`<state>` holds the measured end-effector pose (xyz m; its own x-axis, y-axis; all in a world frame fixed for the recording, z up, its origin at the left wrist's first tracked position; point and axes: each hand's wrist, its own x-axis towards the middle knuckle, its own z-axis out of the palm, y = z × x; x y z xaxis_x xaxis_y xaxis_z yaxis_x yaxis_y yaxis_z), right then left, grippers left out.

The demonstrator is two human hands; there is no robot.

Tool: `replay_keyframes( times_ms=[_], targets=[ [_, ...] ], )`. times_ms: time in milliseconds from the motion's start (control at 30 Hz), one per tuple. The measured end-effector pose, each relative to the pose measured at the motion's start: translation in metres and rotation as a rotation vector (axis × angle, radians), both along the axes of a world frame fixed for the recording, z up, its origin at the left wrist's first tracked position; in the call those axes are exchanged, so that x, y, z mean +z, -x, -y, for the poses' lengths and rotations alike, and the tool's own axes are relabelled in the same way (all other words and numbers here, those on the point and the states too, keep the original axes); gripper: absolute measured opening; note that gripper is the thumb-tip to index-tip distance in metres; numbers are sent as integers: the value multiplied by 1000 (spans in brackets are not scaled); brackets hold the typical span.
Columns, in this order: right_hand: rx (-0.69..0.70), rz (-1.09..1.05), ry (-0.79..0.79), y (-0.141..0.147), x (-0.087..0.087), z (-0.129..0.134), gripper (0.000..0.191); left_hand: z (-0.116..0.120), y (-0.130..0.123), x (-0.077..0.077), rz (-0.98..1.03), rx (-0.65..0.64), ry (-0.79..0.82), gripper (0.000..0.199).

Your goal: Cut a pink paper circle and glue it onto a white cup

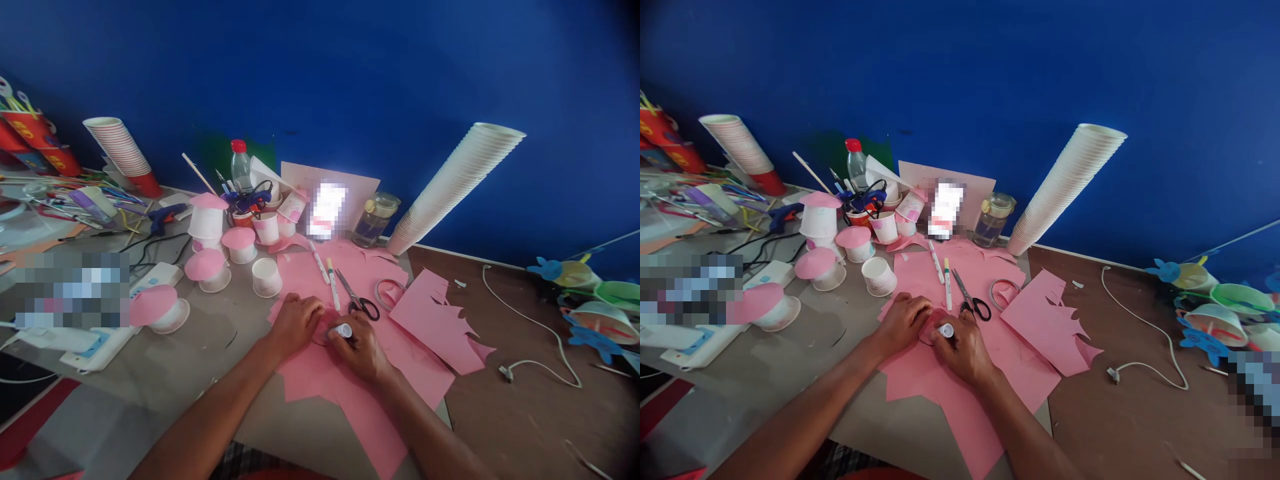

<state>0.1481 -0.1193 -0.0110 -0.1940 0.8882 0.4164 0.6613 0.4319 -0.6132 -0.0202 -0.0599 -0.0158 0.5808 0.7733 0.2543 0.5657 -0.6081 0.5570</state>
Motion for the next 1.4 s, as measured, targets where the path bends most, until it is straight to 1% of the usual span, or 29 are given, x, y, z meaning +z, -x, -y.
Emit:
replay_keyframes(
  times_ms=[167, 300, 533, 633, 700, 733, 833, 900, 933, 1000, 1033, 1100, 1200, 1333, 1400],
  targets=[
    [-4, 60, 7, -6, -2, -1, 17, -3, 2, 0, -115, -38, -98, 26],
    [-24, 138, -6, -11, 3, 0, 17, -4, 3, -3, -150, -62, -145, 27],
    [-1, 219, -102, -15, 9, -1, 16, -4, 2, -7, -159, -44, -192, 22],
    [-23, 226, -115, -19, 9, -2, 16, -4, 2, -6, -170, -22, -201, 22],
    [-80, 156, -115, -22, 9, -1, 15, -5, 3, -4, -175, 4, -194, 22],
    [-119, 80, -104, -24, 10, -1, 15, -6, 3, -3, -170, 17, -183, 22],
    [-217, -281, -33, -26, 10, 1, 19, -6, 4, -1, -106, 49, -131, 23],
    [-235, -518, -4, -25, 8, 1, 24, -6, 4, 0, -59, 64, -97, 23],
    [-238, -602, 1, -24, 6, 1, 26, -5, 4, 0, -43, 72, -87, 22],
    [-252, -669, 26, -21, 2, 0, 27, -5, 4, 0, -21, 84, -80, 21],
    [-266, -650, 48, -19, 0, -1, 28, -4, 4, 0, -10, 86, -77, 20],
    [-302, -536, 68, -16, -3, -2, 28, -4, 4, 0, 16, 80, -71, 19],
    [-310, -353, 33, -13, -7, -2, 32, -3, 3, 0, 50, 84, -48, 19],
    [-281, -191, 1, -10, -11, -1, 42, -2, 1, 0, 90, 89, -50, 17],
    [-289, -117, -52, -9, -13, -2, 43, -1, 0, 0, 104, 72, -57, 17]
  ],
)
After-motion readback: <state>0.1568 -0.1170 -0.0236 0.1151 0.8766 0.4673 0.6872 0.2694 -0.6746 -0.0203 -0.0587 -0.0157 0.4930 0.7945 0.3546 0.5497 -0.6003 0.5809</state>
